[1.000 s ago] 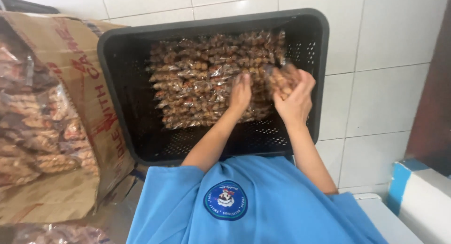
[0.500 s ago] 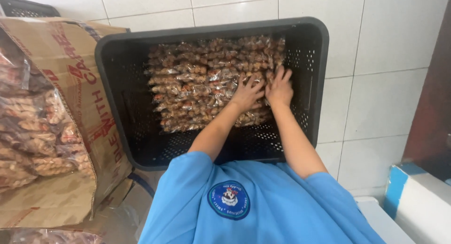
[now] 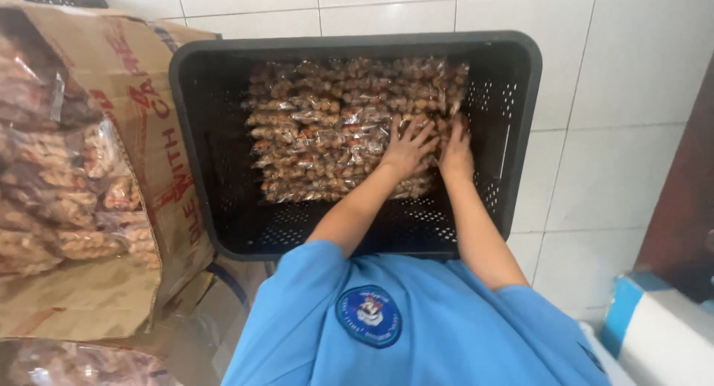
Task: The person repeatedly picks up small plastic bags of snacks from a cardboard box and places them into a black plastic basket. The person arranges the bags in the basket as they fill it.
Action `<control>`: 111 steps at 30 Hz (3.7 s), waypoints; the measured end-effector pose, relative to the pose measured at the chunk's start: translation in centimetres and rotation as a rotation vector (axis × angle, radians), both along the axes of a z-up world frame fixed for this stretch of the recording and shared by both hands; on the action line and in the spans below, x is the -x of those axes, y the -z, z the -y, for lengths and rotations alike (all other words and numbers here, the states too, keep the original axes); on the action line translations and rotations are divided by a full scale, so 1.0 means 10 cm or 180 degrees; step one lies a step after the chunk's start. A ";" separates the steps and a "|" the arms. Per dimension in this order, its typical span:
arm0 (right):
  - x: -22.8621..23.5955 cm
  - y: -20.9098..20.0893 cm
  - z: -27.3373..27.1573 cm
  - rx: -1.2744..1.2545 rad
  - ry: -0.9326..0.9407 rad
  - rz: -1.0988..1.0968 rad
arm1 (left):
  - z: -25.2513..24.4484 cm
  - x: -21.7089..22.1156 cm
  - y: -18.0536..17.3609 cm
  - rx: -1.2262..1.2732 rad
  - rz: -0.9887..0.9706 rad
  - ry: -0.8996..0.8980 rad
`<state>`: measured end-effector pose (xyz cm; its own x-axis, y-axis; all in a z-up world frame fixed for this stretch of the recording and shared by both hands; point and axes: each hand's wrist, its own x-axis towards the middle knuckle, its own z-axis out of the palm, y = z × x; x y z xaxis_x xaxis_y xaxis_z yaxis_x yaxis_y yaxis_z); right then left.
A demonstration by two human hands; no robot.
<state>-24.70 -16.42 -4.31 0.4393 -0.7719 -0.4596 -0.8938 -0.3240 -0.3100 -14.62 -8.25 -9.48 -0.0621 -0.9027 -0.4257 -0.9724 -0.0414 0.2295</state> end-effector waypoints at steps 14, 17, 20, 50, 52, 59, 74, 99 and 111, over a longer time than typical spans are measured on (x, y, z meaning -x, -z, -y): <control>0.51 1.55 0.61 0.0431 -0.0620 0.0949 | -1.53 -1.59 -2.54 0.3651 -0.0641 -0.2001; -0.02 0.81 0.65 -0.0835 -0.0206 -0.1032 | -2.29 -2.42 -3.32 0.3464 -0.0382 -0.1915; -0.11 0.62 0.58 -0.0323 -0.0655 -0.1154 | -3.14 -3.35 -2.95 0.2804 -0.0116 -0.3114; -3.45 -2.28 -3.24 -0.3481 0.0115 0.3093 | -4.59 -3.38 -3.58 0.2061 -0.1905 -0.2842; -3.50 -2.18 -3.19 -0.3705 0.0236 0.3165 | -5.04 -3.93 -3.01 0.2251 -0.1149 -0.3652; -3.37 -2.29 -3.16 -0.4223 -0.0239 0.2684 | -5.48 -4.10 -2.70 -0.0819 -0.0686 -0.5311; -3.39 -2.64 -3.32 -0.3498 -0.1372 0.1757 | -5.40 -4.17 -2.68 -0.0963 -0.0138 -0.4514; -1.41 -2.62 -1.75 -0.3075 0.0294 0.2843 | -2.49 -1.81 -3.84 0.3723 -0.0882 -0.1113; -0.51 -1.90 -1.51 -0.2602 0.1538 0.3551 | -1.95 -0.88 -2.95 0.3178 -0.1008 -0.0270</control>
